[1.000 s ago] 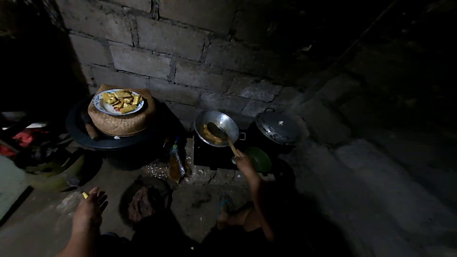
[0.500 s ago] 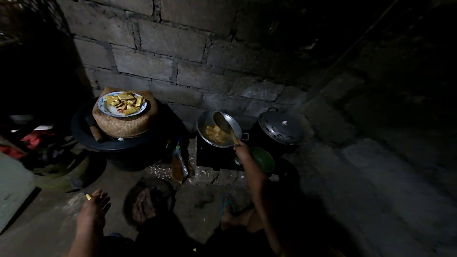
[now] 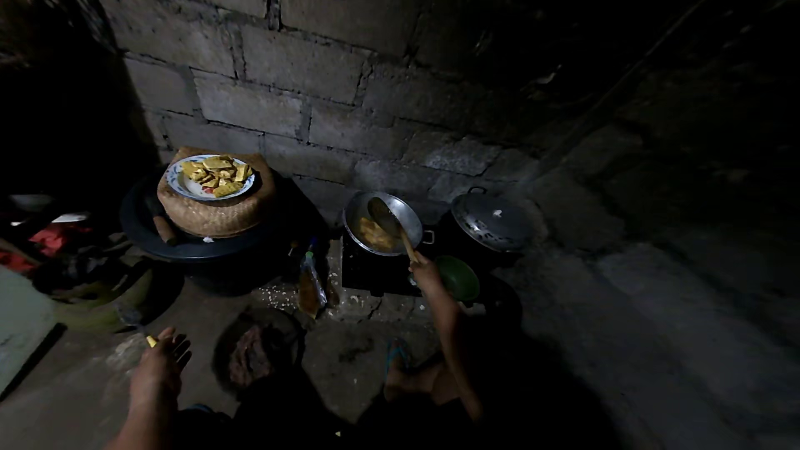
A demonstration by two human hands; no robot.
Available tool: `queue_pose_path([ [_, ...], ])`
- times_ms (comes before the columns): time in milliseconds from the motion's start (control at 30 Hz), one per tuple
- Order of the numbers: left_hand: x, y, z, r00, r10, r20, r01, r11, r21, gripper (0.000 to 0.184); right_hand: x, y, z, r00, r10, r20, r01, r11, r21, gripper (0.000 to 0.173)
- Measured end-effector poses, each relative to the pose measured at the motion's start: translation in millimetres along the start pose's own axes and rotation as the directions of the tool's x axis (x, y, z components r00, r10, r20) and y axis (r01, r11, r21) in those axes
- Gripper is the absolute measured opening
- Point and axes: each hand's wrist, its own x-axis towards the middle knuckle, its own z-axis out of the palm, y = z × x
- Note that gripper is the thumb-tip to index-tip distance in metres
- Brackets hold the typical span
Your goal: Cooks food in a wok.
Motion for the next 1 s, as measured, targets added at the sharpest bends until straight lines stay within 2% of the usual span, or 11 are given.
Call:
queue_pose_path([
  [200,-9,5,5,1.0,0.0,0.007,0.0,1.0,0.016,0.041,9,6,16,0.995,0.067,0.077,-0.078,0.986,0.149,0.048],
  [433,-5,4,0,1.0,0.012,0.014,-0.013,1.0,0.013,0.039,3,-9,6,0.992,0.036,0.12,-0.038,0.999,0.016,0.048],
  [767,-6,3,3,1.0,0.008,0.022,-0.008,1.0,0.003,0.039,-31,3,-17,0.999,-0.026,0.033,0.02,0.987,0.159,0.048],
  [1000,-6,3,6,1.0,-0.002,0.018,0.002,1.0,-0.008,0.038,-32,12,0,0.999,-0.003,0.046,-0.005,0.988,0.155,0.047],
])
